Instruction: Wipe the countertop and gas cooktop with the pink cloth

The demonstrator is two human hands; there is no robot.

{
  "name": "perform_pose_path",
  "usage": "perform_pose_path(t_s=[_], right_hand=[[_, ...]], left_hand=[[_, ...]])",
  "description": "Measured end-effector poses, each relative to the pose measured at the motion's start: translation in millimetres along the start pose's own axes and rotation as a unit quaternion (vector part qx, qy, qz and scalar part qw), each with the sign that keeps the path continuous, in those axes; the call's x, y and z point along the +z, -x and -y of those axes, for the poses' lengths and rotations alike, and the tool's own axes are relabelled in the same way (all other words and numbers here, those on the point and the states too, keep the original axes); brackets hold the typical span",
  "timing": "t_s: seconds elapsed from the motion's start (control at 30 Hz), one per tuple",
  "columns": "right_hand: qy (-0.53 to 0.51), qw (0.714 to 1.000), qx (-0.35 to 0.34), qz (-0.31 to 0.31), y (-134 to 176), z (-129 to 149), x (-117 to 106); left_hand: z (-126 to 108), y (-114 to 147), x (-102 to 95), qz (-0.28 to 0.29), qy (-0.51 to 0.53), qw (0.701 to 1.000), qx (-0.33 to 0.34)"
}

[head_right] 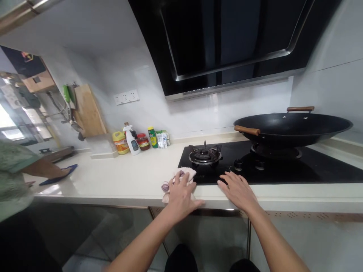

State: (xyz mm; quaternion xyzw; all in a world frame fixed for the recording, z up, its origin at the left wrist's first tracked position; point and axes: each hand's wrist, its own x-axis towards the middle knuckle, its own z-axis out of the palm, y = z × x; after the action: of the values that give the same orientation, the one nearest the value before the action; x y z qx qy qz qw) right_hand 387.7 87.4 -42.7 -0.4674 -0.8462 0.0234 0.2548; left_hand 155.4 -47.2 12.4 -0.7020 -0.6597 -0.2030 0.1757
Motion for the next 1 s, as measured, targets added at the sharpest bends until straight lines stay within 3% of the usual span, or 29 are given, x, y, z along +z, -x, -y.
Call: perform_pose_path(t_s=[0.1, 0.23, 0.53, 0.77, 1.0], right_hand=[[0.0, 1.0, -0.001, 0.003, 0.2, -0.2, 0.4], [0.0, 1.0, 0.004, 0.012, 0.8, 1.3, -1.3], [0.013, 1.0, 0.0, 0.008, 1.0, 0.3, 1.3], [0.021, 1.0, 0.008, 0.017, 0.0, 5.8, -2.0], [0.01, 1.0, 0.015, 0.017, 1.0, 10.1, -8.5]], left_hand=[[4.5, -8.7, 1.1, 0.036, -0.027, 0.999, -0.012], [26.1, -24.8, 0.8, 0.082, 0.01, 0.996, -0.042], [68.9, -63.6, 10.5, 0.082, 0.065, 0.976, -0.191], [89.1, -83.1, 10.0, 0.029, 0.018, 0.971, -0.238], [91.2, -76.7, 7.3, 0.101, 0.002, 0.972, -0.211]])
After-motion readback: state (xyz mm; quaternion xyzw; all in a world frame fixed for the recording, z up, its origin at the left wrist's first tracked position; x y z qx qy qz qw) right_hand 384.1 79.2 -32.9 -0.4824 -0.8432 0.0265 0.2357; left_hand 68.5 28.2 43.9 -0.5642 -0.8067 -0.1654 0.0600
